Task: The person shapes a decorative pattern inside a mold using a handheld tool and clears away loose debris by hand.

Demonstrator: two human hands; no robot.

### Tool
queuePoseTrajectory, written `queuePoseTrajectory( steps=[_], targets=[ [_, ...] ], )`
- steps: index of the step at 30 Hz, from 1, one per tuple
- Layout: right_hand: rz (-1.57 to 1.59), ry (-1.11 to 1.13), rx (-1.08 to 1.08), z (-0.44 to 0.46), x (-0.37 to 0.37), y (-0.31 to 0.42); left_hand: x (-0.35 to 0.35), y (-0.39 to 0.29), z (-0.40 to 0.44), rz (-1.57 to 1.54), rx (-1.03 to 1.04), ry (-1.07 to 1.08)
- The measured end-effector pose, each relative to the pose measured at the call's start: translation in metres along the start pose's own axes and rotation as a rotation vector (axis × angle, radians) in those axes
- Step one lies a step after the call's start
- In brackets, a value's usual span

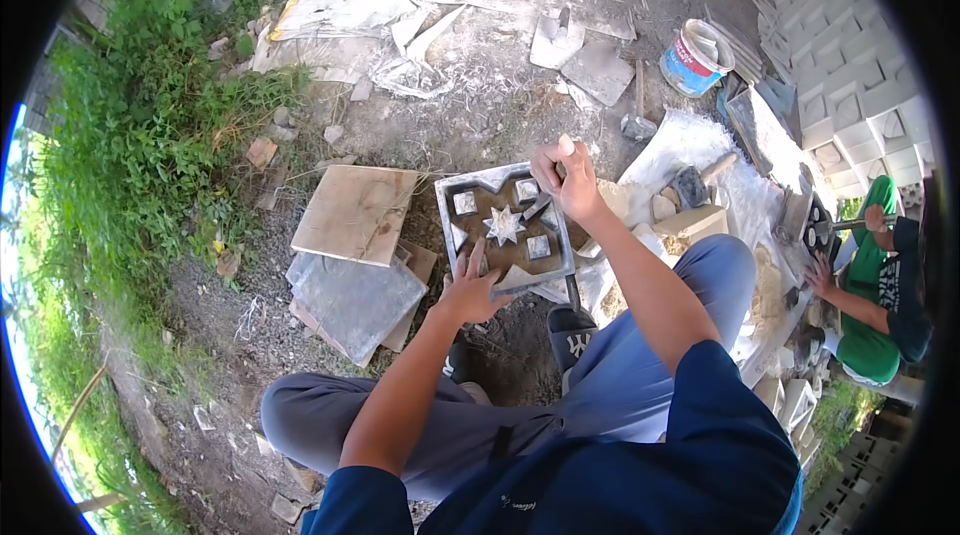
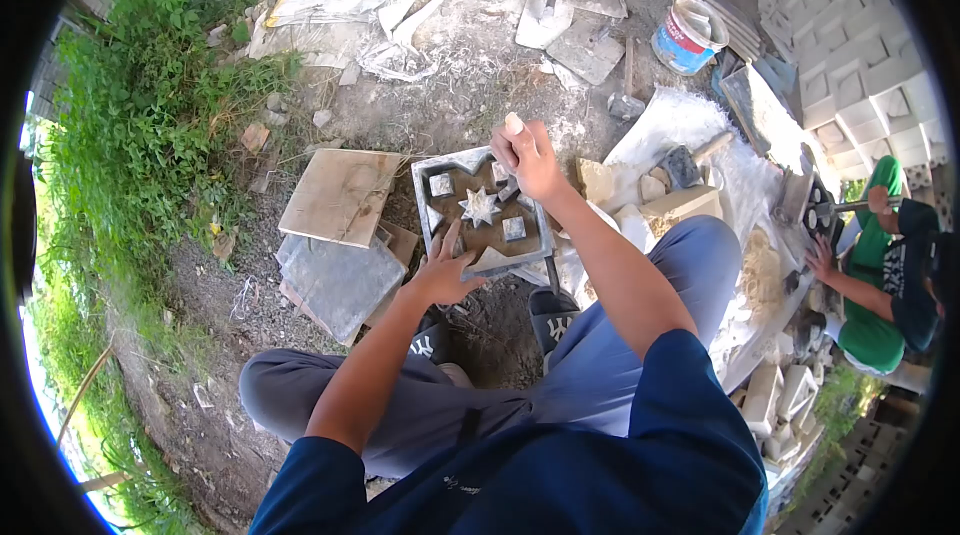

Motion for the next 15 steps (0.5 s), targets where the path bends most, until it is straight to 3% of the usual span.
queuePoseTrajectory(
  steps=[5, 6, 9, 13, 15],
  targets=[
    [0.025, -0.046, -0.025, -0.011, 0.002, -0.007, 0.005, 0.007, 0.005, -0.025, 0.042, -0.038],
    [0.011, -0.073, 0.094, -0.007, 0.002, -0.014, 0.005, 0.006, 0.004, -0.01, 0.03, -0.026],
    [0.061, -0.138, 0.024, -0.003, -0.005, -0.012, -0.001, 0.001, 0.006, 0.019, 0.015, -0.017],
    [0.027, -0.023, -0.058, -0.005, 0.003, 0.01, -0.007, 0.001, -0.003, -0.067, 0.018, 0.022],
    [0.05, -0.058, 0.121, -0.016, -0.01, -0.036, -0.026, -0.004, -0.007, -0.09, 0.009, 0.034]
  ],
)
Point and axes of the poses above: each hand's wrist, its own z-axis towards the middle knuckle, its own x-axis out of the palm, y = z × x, the point moved 1 cm from there along z, towards the middle knuckle, and after that the axes turned 15 degrees about y, right-handed, at the moved point
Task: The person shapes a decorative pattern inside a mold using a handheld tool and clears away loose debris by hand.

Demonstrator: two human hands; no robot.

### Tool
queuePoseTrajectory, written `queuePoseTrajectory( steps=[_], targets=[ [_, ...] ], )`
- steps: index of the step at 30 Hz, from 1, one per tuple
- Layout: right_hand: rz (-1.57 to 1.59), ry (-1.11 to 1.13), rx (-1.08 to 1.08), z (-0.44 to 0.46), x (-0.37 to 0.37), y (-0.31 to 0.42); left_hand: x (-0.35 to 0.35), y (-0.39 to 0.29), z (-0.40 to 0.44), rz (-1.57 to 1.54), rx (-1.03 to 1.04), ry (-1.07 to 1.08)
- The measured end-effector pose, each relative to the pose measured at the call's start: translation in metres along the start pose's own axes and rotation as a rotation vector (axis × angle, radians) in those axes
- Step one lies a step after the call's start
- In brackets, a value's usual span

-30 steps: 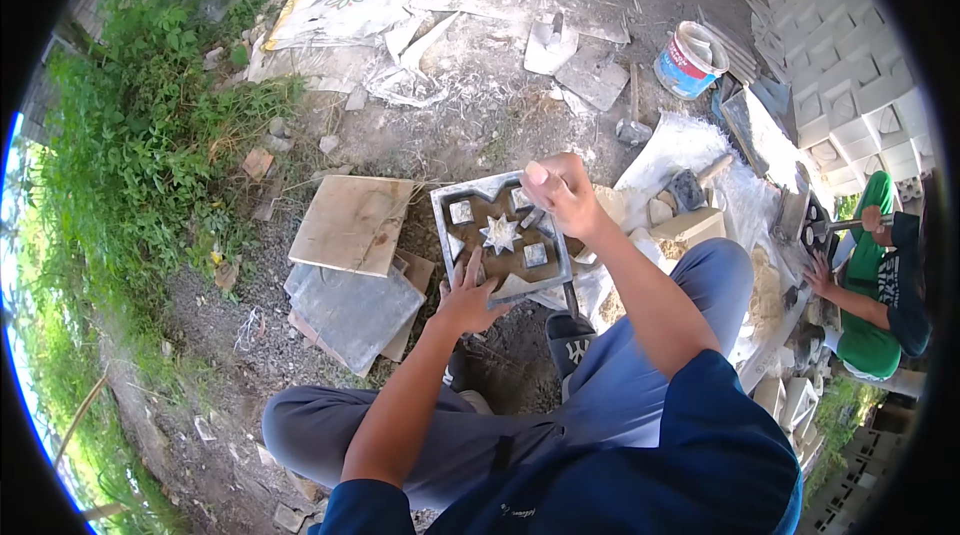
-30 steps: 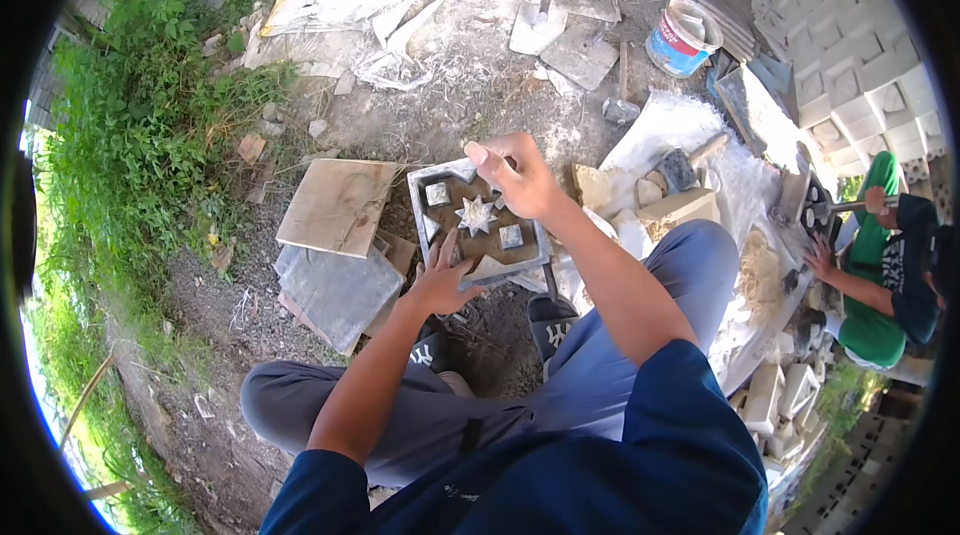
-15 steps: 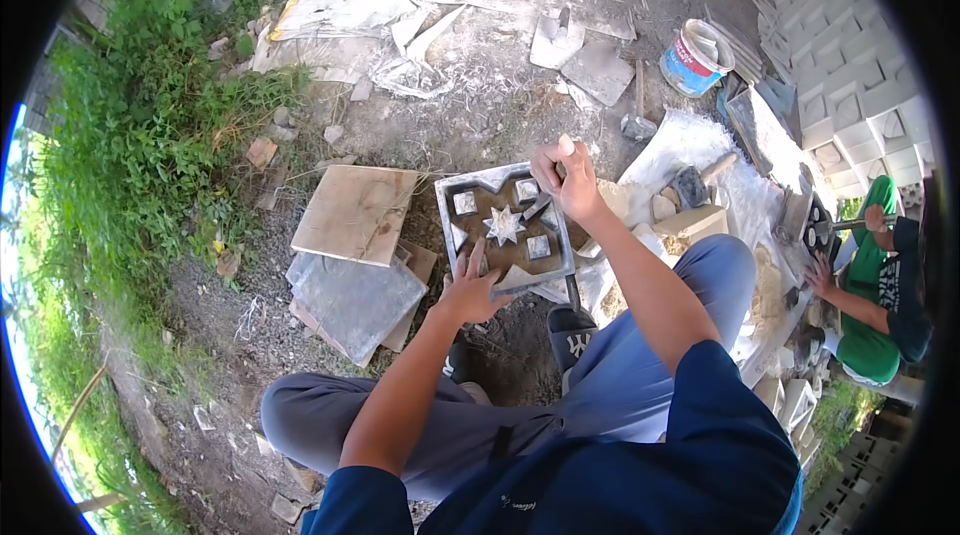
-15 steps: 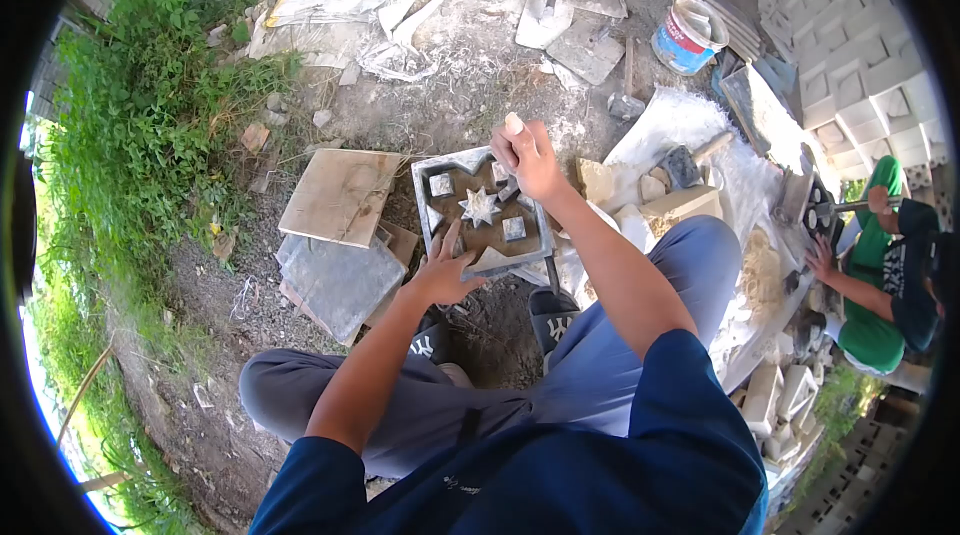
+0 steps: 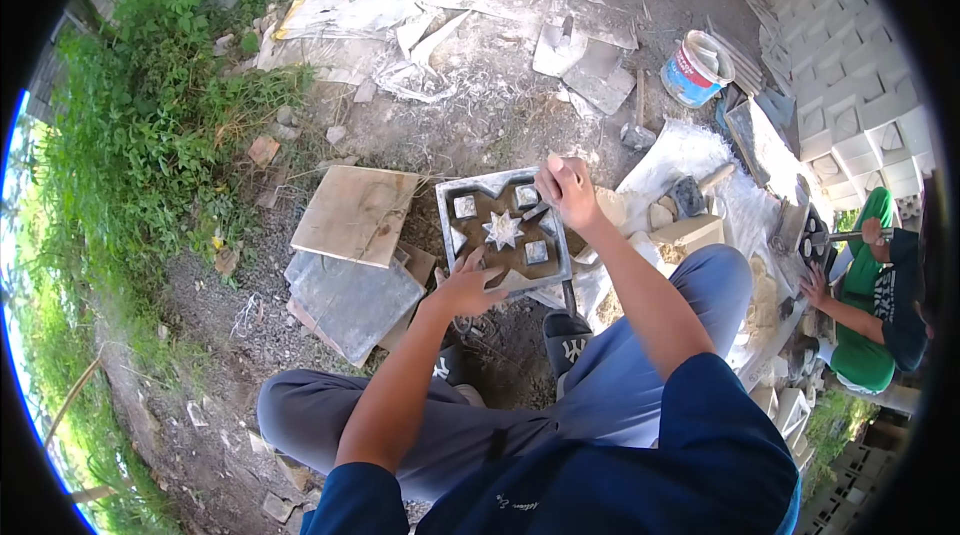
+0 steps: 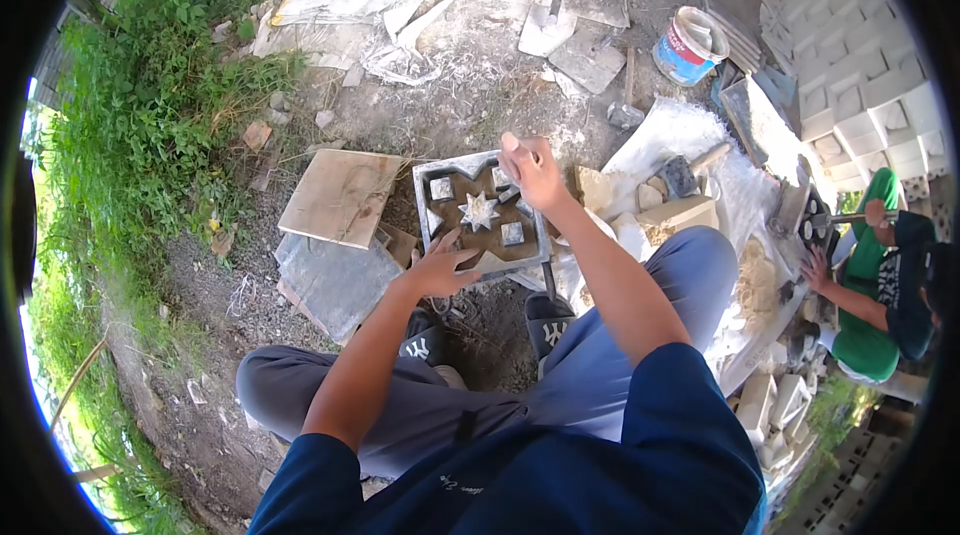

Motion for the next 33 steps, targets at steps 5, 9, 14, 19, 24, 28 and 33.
queuePoseTrajectory(
  steps=[5, 9, 14, 19, 24, 28, 33],
  targets=[
    [-0.196, -0.073, 0.104, 0.006, 0.003, 0.026, -0.049, -0.024, -0.004, -0.005, -0.115, -0.02],
    [-0.531, -0.011, 0.334, -0.005, 0.002, 0.076, -0.056, -0.04, 0.018, -0.133, 0.317, -0.474],
    [-0.339, -0.205, 0.087, -0.043, 0.014, 0.069, -0.071, -0.085, 0.035, -0.056, 0.493, -0.603],
    [-0.586, -0.394, 0.039, -0.043, 0.014, 0.057, -0.072, -0.107, 0.072, -0.082, 0.712, -0.552],
    [-0.433, -0.656, -0.099, -0.033, -0.012, 0.085, -0.075, -0.114, 0.103, -0.606, 0.591, -0.74],
    [-0.14, -0.745, -0.116, -0.028, -0.035, 0.093, -0.079, -0.125, 0.102, -1.072, 0.827, -0.847],
    [-0.098, -0.787, -0.062, -0.022, -0.044, 0.088, -0.08, -0.116, 0.12, -1.163, 0.894, -1.013]
  ],
)
Point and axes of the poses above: each hand's wrist, its own z-axis towards the middle knuckle, its own x-axis out of the palm, y = z × x, the point moved 1 cm from there along z, towards the middle knuckle, and after that the axes turned 15 degrees about y, right-handed, at the moved point
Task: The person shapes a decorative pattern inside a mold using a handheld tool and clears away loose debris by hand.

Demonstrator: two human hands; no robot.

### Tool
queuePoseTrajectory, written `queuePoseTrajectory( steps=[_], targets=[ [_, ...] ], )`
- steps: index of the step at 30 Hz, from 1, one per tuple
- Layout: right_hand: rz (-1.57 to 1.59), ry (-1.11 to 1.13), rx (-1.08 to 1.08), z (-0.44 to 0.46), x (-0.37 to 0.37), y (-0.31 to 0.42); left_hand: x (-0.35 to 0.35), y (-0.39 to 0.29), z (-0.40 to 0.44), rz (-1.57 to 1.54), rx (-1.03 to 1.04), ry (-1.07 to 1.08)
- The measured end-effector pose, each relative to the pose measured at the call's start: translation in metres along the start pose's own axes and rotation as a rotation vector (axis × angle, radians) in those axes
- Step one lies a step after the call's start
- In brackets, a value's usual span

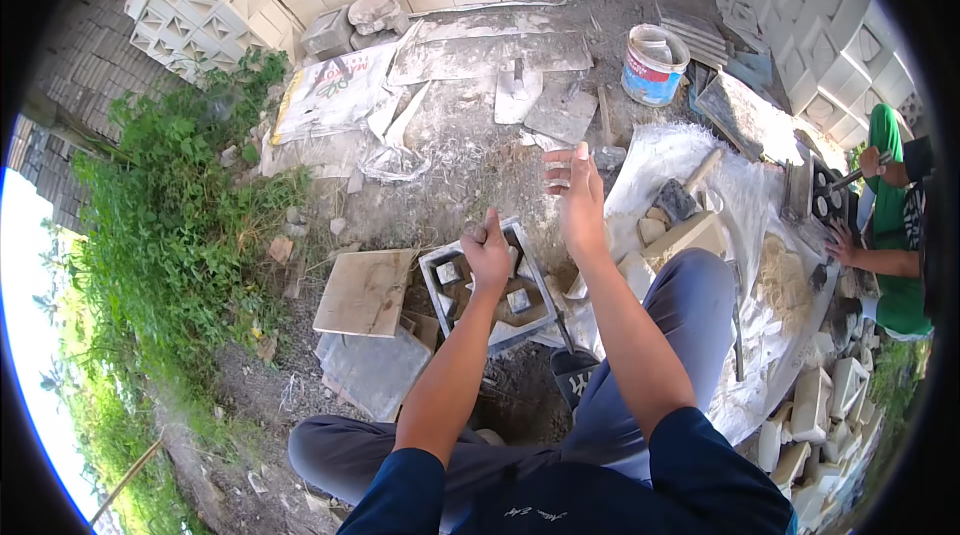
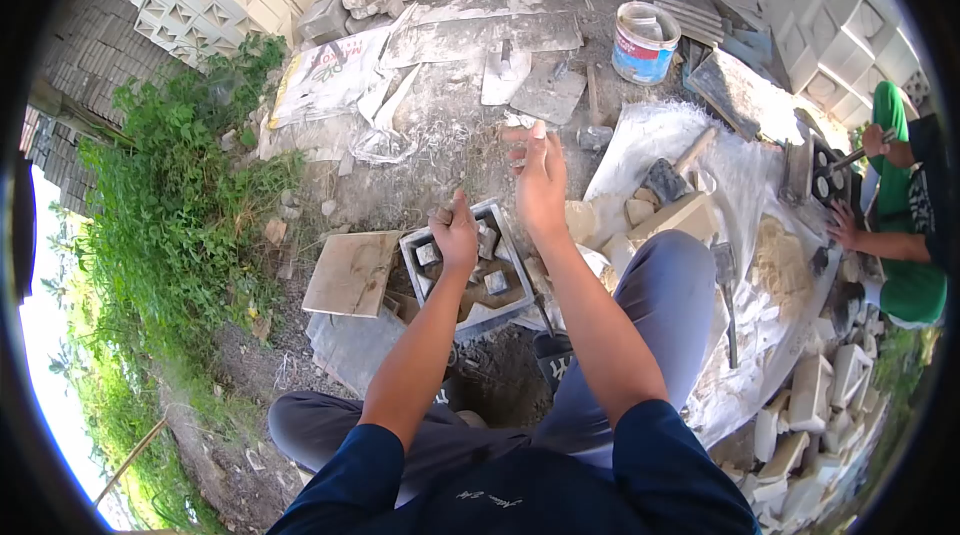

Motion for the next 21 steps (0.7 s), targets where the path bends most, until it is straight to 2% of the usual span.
queuePoseTrajectory(
  steps=[2, 3, 5, 6, 7, 10, 11, 13, 15, 17, 19, 21],
  targets=[
    [0.03, 0.007, 0.058, 0.002, 0.001, -0.002, 0.012, -0.025, -0.003, 0.018, -0.11, -0.055],
    [0.016, 0.016, 0.038, 0.002, 0.001, -0.001, 0.011, -0.021, -0.005, 0.016, -0.115, -0.054],
    [0.001, 0.018, 0.035, -0.004, -0.001, -0.002, 0.008, -0.017, -0.018, 0.073, 0.007, 0.077],
    [-0.013, 0.009, 0.043, -0.003, -0.001, -0.001, -0.009, 0.012, -0.02, 0.209, -0.069, 0.059],
    [-0.027, 0.002, 0.039, 0.001, -0.002, 0.001, -0.004, 0.009, -0.015, 0.206, -0.06, 0.059],
    [0.02, -0.002, 0.086, 0.003, -0.005, 0.002, 0.012, 0.002, -0.005, 0.156, -0.138, -0.195],
    [0.017, -0.006, 0.082, 0.006, -0.008, 0.003, 0.013, -0.004, -0.005, 0.153, -0.136, -0.19],
    [-0.011, -0.012, 0.032, 0.002, -0.012, 0.006, -0.003, -0.004, -0.022, 0.127, 0.002, 0.096],
    [0.012, -0.032, 0.047, 0.002, -0.015, 0.005, 0.001, 0.009, -0.024, 0.134, -0.032, 0.006],
    [0.034, -0.053, 0.044, 0.01, -0.015, 0.005, 0.009, 0.006, -0.007, 0.059, -0.018, -0.23],
    [0.06, -0.053, 0.065, 0.006, -0.017, 0.003, 0.001, -0.01, -0.014, 0.113, -0.096, -0.178],
    [0.045, -0.057, 0.067, 0.006, -0.021, 0.006, 0.0, -0.023, -0.028, 0.008, -0.001, -0.033]
  ],
)
Point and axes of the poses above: each hand's wrist, its own z-axis towards the middle knuckle, its own x-axis out of the palm, y = z × x, the point moved 1 cm from there along z, towards the middle knuckle, and after that the axes turned 15 degrees about y, right-handed, at the moved point
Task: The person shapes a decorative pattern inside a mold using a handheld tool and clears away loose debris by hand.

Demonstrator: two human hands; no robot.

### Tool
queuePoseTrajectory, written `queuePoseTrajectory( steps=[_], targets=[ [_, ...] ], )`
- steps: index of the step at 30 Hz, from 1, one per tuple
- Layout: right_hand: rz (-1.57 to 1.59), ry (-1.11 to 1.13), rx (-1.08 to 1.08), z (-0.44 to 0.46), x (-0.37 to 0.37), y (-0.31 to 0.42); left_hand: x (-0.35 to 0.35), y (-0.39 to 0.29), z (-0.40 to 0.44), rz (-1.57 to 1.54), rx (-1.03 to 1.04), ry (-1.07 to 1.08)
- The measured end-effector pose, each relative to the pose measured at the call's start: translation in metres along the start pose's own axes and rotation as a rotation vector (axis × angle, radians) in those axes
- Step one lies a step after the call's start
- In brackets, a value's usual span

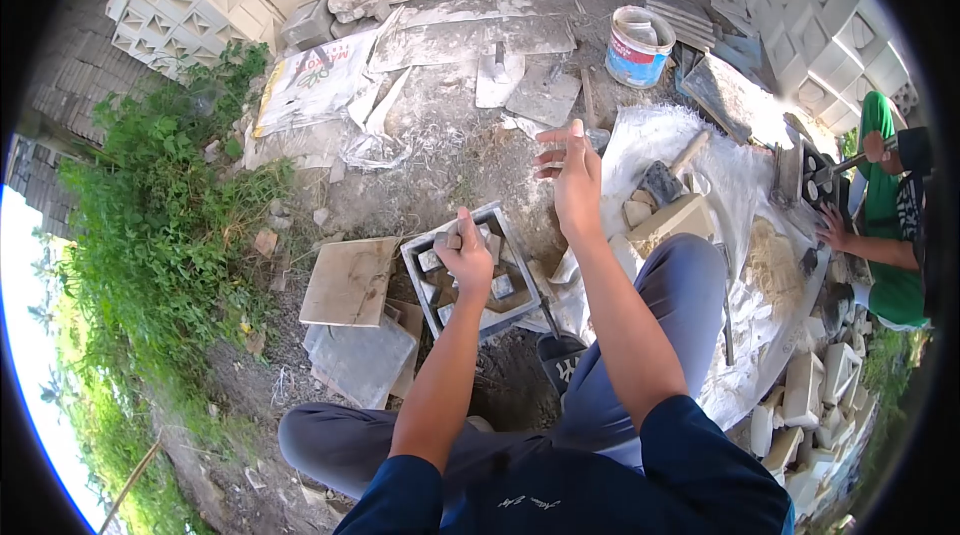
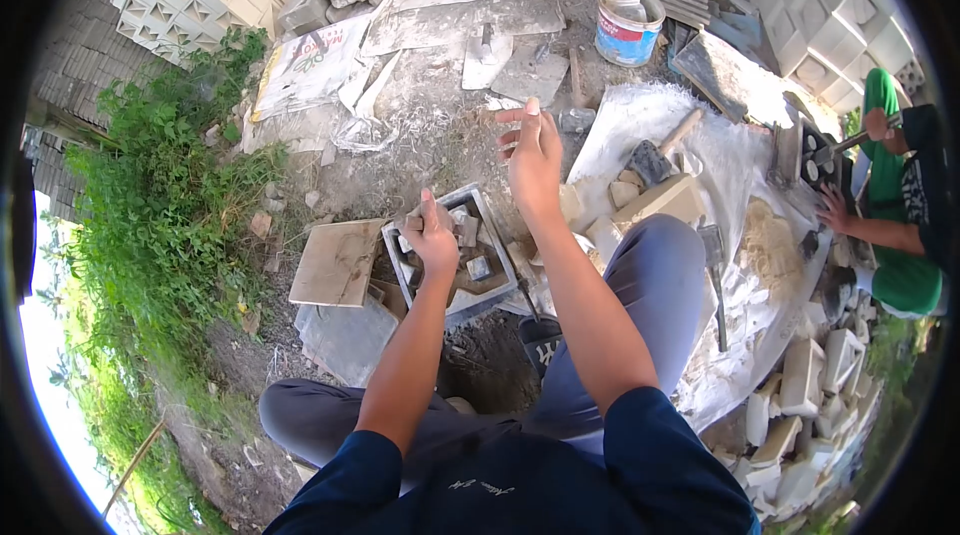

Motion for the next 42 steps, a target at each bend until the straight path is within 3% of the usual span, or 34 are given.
queuePoseTrajectory(
  steps=[3, 5, 7, 11, 14, 15, 17, 19, 24, 26, 27, 30, 31, 33, 34, 38, 42],
  targets=[
    [0.018, 0.001, 0.017, -0.004, 0.003, -0.003, -0.01, 0.033, 0.009, 0.032, -0.024, -0.101],
    [0.034, -0.004, 0.026, 0.001, 0.004, -0.001, -0.003, 0.012, 0.017, 0.084, -0.03, -0.165],
    [0.026, 0.015, 0.032, -0.005, 0.005, 0.002, 0.006, -0.019, 0.007, -0.011, 0.042, -0.062],
    [-0.004, -0.003, 0.005, -0.002, 0.006, -0.003, -0.024, 0.046, 0.007, 0.026, 0.043, -0.126],
    [0.066, 0.04, 0.114, -0.003, 0.006, -0.005, 0.007, 0.007, 0.017, 0.039, -0.031, -0.235],
    [0.063, 0.032, 0.131, -0.007, 0.006, -0.005, 0.022, -0.019, 0.007, 0.036, -0.012, -0.232],
    [-0.029, 0.045, -0.001, -0.007, 0.006, 0.0, 0.006, 0.014, -0.003, 0.097, -0.03, -0.173],
    [-0.003, 0.045, 0.042, -0.006, 0.004, -0.006, 0.0, 0.023, 0.001, 0.209, -0.011, -0.055],
    [-0.001, 0.027, 0.121, -0.005, 0.001, -0.007, 0.013, -0.005, -0.022, 0.134, -0.068, -0.154],
    [-0.048, 0.052, -0.009, -0.004, 0.003, -0.004, -0.008, 0.022, -0.015, 0.167, -0.117, -0.031],
    [-0.04, 0.042, 0.027, -0.004, 0.004, -0.004, -0.007, 0.019, -0.007, 0.178, -0.126, 0.008],
    [-0.029, 0.04, 0.097, -0.002, 0.007, -0.012, 0.006, 0.008, 0.013, 0.321, 0.017, -0.256],
    [-0.041, 0.054, 0.088, -0.003, 0.007, -0.009, 0.006, -0.001, 0.009, 0.155, 0.05, -0.122],
    [-0.09, 0.053, 0.038, -0.008, 0.008, -0.005, -0.004, -0.028, 0.0, -0.043, 0.01, 0.379],
    [-0.145, 0.07, -0.039, -0.005, 0.009, -0.004, -0.001, -0.037, -0.001, -0.04, 0.007, 0.379],
    [-0.086, 0.093, 0.051, -0.002, 0.01, -0.012, 0.001, -0.049, -0.008, -0.107, 0.0, 0.387],
    [-0.133, 0.101, -0.001, -0.006, 0.014, -0.007, 0.0, -0.033, -0.02, -0.094, -0.079, 0.306]
  ],
)
Point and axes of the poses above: each hand's wrist, its own z-axis towards the middle knuckle, its own x-axis out of the palm, y = z × x, the point moved 1 cm from there along z, towards the middle knuckle, and after that the axes turned 15 degrees about y, right-handed, at the moved point
